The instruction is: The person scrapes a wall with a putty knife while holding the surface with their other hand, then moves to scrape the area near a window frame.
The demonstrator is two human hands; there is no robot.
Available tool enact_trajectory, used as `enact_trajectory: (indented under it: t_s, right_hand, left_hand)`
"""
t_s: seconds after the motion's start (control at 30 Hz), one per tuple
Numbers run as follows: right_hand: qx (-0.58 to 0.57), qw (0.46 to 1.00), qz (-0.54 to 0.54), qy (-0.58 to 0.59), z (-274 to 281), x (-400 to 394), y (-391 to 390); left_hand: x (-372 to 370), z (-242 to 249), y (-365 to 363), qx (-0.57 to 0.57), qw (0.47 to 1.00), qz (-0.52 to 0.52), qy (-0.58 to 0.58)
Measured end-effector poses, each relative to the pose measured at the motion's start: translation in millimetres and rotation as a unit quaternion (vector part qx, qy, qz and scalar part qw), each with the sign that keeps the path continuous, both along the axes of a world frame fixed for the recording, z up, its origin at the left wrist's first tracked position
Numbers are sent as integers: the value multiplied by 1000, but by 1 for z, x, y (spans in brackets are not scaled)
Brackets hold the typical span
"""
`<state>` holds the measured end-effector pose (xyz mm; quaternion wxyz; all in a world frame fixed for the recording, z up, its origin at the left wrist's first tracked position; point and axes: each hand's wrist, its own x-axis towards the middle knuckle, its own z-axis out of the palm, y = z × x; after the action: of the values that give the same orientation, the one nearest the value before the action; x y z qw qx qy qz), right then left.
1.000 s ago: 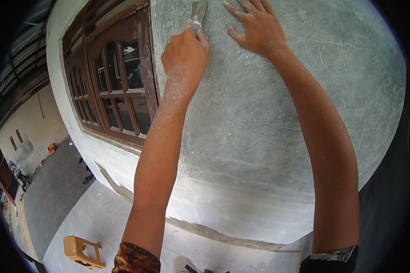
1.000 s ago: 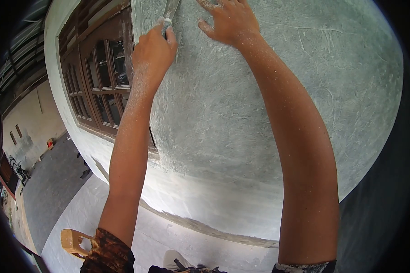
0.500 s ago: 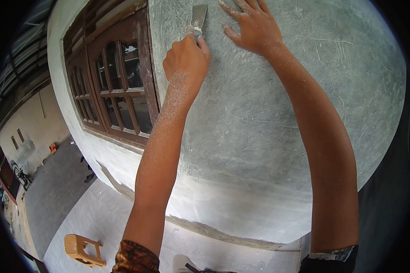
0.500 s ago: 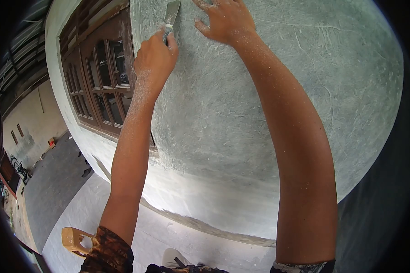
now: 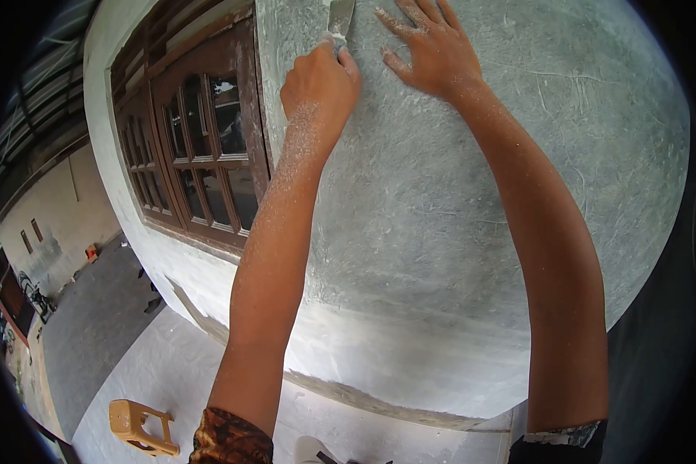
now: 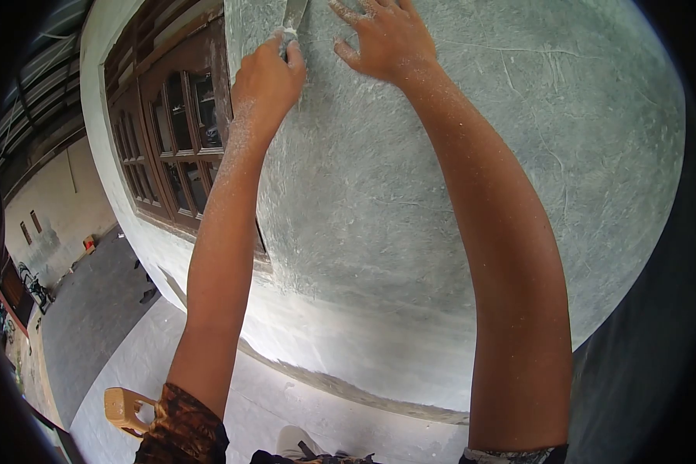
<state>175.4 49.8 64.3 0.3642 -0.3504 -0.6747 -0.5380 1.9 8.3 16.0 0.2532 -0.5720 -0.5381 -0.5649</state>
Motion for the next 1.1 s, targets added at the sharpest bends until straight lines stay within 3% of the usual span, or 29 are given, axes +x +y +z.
enact_trajectory:
  t_s: [0.17,0.4,0.57,0.7,0.87,1.1]
  right_hand:
    - [34,999,21,-2,1,2,15]
    - [21,1000,12,2,0,1,5]
    - [15,1000,21,4,-2,1,4]
    - [22,999,26,-2,2,2,11]
    - [29,999,23,-3,1,3,14]
    - [54,998,39,-4,1,3,18]
  left_hand:
    - [7,-20,-6,-25,1000,3,-13]
    - [-2,2,6,33,999,-5,5]
    - [3,-19,-1,-19,999,-13,-32]
    - [-9,6,9,52,998,-24,2]
    - [5,-21,1,-25,999,-3,-34]
    - [-2,-2,10,61,998,6,3]
